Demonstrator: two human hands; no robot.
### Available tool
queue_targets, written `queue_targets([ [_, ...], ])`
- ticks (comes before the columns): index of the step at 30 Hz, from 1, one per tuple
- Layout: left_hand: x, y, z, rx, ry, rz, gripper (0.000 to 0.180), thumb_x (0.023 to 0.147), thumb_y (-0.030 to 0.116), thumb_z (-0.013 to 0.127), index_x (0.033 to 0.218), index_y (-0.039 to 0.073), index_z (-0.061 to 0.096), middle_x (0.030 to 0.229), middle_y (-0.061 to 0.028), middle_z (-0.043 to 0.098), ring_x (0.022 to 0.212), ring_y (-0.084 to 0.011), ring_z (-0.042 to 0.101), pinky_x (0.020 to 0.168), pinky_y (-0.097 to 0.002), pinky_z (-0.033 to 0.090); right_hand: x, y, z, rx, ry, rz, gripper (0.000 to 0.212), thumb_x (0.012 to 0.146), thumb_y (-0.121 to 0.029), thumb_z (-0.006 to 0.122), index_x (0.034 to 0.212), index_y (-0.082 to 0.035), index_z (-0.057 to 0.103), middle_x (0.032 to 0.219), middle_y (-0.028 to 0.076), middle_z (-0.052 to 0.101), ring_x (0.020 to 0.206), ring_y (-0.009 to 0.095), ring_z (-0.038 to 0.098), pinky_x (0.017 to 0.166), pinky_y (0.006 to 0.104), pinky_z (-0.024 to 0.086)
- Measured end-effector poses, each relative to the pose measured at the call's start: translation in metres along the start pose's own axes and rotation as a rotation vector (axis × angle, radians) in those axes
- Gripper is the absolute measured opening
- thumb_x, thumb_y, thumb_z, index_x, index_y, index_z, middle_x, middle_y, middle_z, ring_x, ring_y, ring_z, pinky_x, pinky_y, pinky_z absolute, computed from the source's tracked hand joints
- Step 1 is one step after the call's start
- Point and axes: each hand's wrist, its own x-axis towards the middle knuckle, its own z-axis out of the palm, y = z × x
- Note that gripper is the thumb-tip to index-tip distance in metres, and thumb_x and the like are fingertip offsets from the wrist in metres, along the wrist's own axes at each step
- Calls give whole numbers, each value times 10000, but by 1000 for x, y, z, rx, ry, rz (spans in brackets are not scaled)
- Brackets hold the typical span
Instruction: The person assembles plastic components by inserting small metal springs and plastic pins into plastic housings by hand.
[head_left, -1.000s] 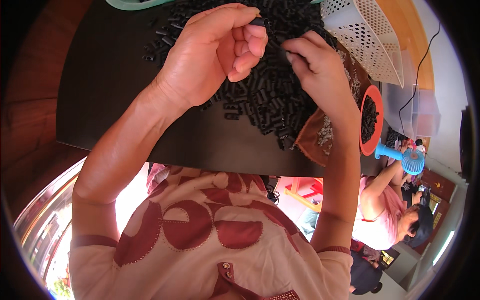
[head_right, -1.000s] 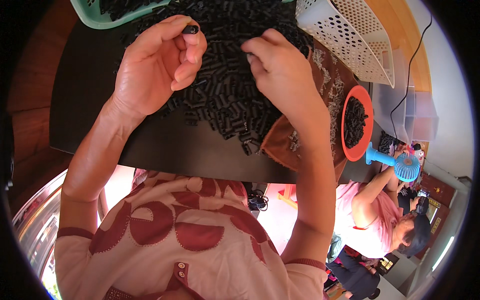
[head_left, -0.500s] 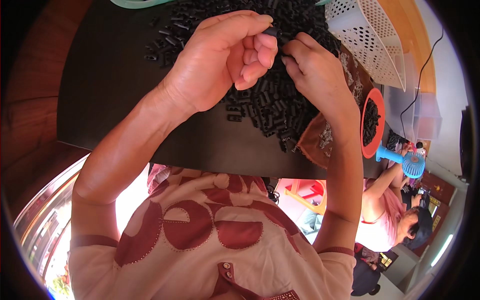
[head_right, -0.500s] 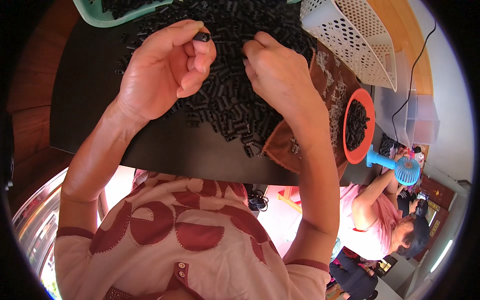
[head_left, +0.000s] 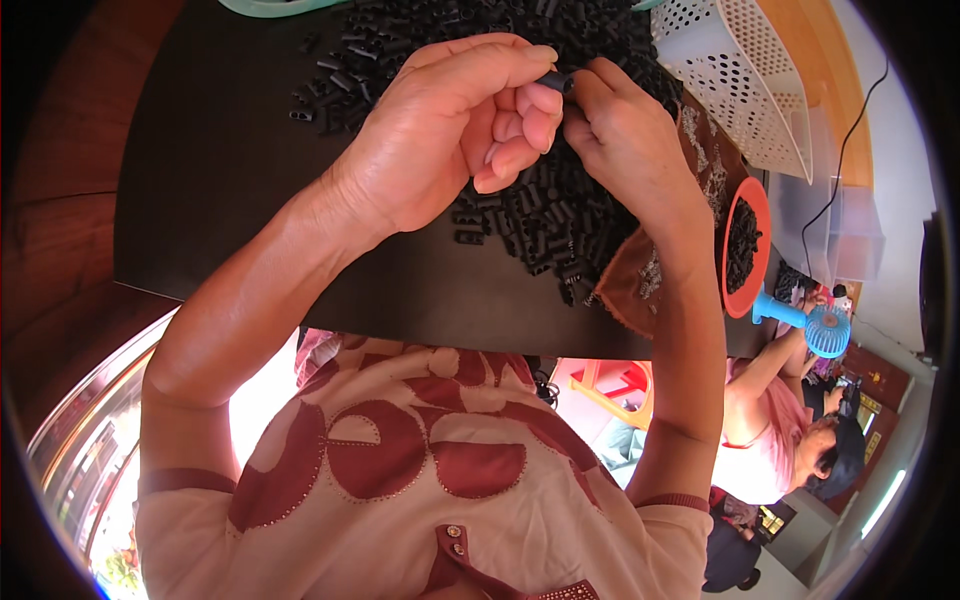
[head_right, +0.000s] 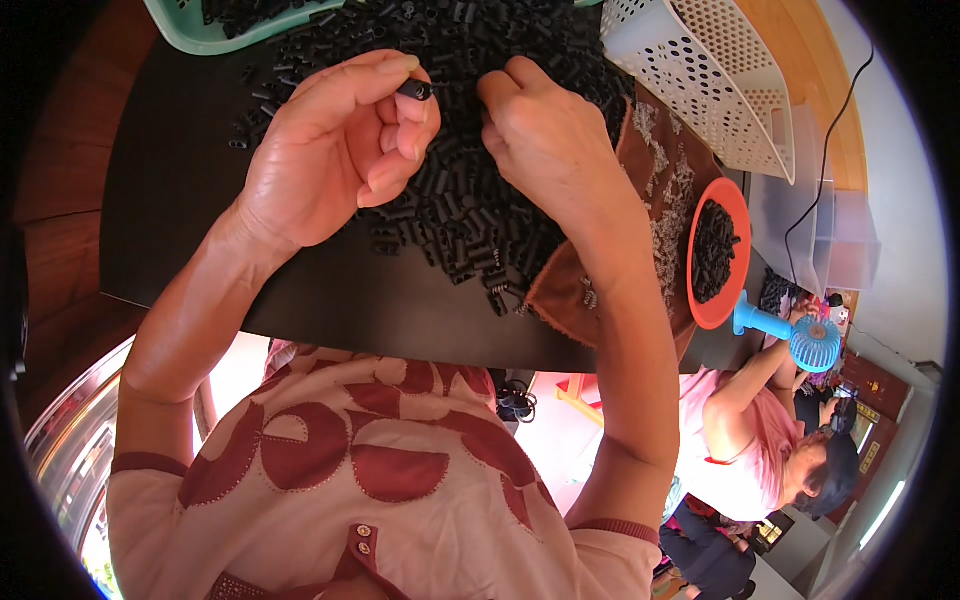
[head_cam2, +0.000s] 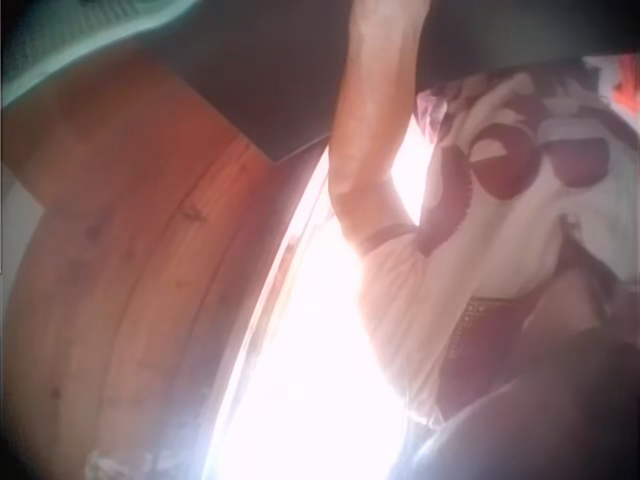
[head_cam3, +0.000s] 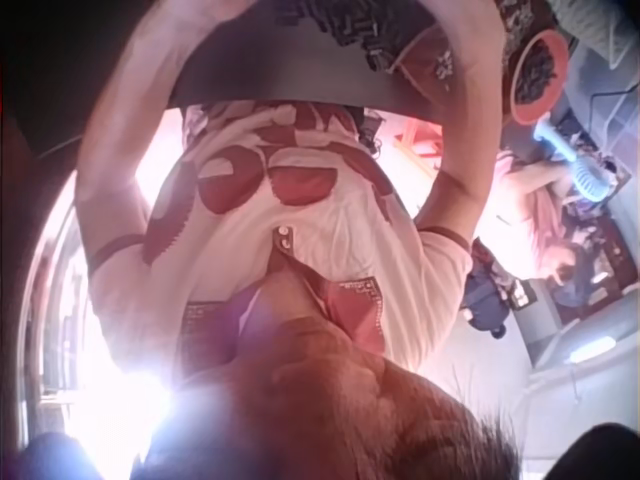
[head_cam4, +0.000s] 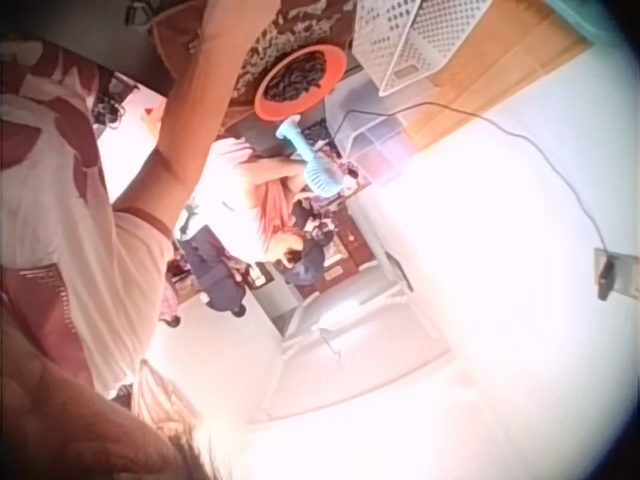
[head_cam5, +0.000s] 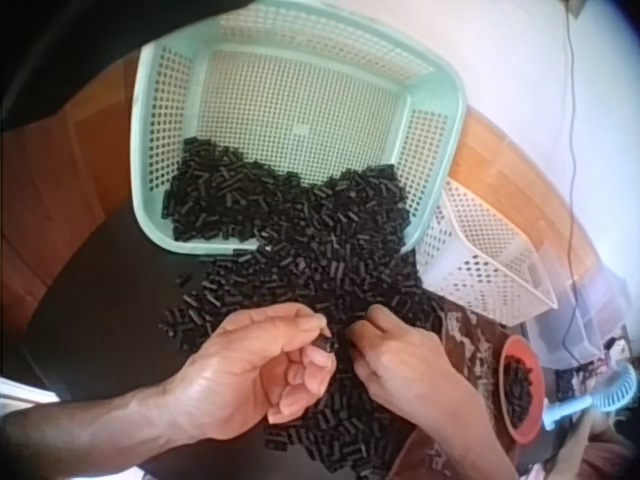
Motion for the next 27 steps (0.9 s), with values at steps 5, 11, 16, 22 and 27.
queue_targets([
  [5, -1, 2, 4, -3, 56, -44, 230, 955, 259, 465, 859, 69, 555, 693, -33, 536, 477, -80, 402, 393, -217, 246, -6, -5, -13, 380, 168, 51, 132, 770, -4, 624, 891, -41, 585, 761, 61, 545, 641, 205, 581, 574, 303, 470],
  [11, -5, 1, 6, 33, 9, -97, 214, 932, 269, 493, 876, 75, 564, 668, -16, 538, 471, -82, 426, 391, -216, 234, -22, -41, -42, 1226, 292, 379, 85, 837, 8, 616, 920, 3, 595, 751, -6, 568, 631, 12, 467, 547, 153, 357],
  [16, -6, -3, 7, 40, -8, -90, 214, 930, 262, 495, 885, 67, 569, 667, -18, 552, 474, -84, 452, 392, -218, 259, -28, -55, -39, 1418, 340, 438, 133, 831, 54, 583, 952, 0, 600, 751, 26, 597, 575, 30, 482, 496, 169, 363],
  [22, -6, -5, 8, 51, -50, -87, 212, 946, 236, 484, 906, 46, 569, 686, -31, 579, 495, -88, 490, 404, -223, 324, -35, -58, -32, 1444, 387, 401, 146, 837, 67, 562, 973, 19, 583, 757, 61, 612, 517, 47, 483, 438, 176, 358],
  [27, -8, -5, 8, 98, -62, -82, 209, 950, 230, 487, 935, 38, 570, 704, -27, 590, 519, -85, 504, 427, -220, 343, -38, -62, -33, 1509, 429, 433, 87, 845, 45, 588, 928, 27, 569, 780, 100, 639, 501, 63, 506, 415, 181, 379],
])
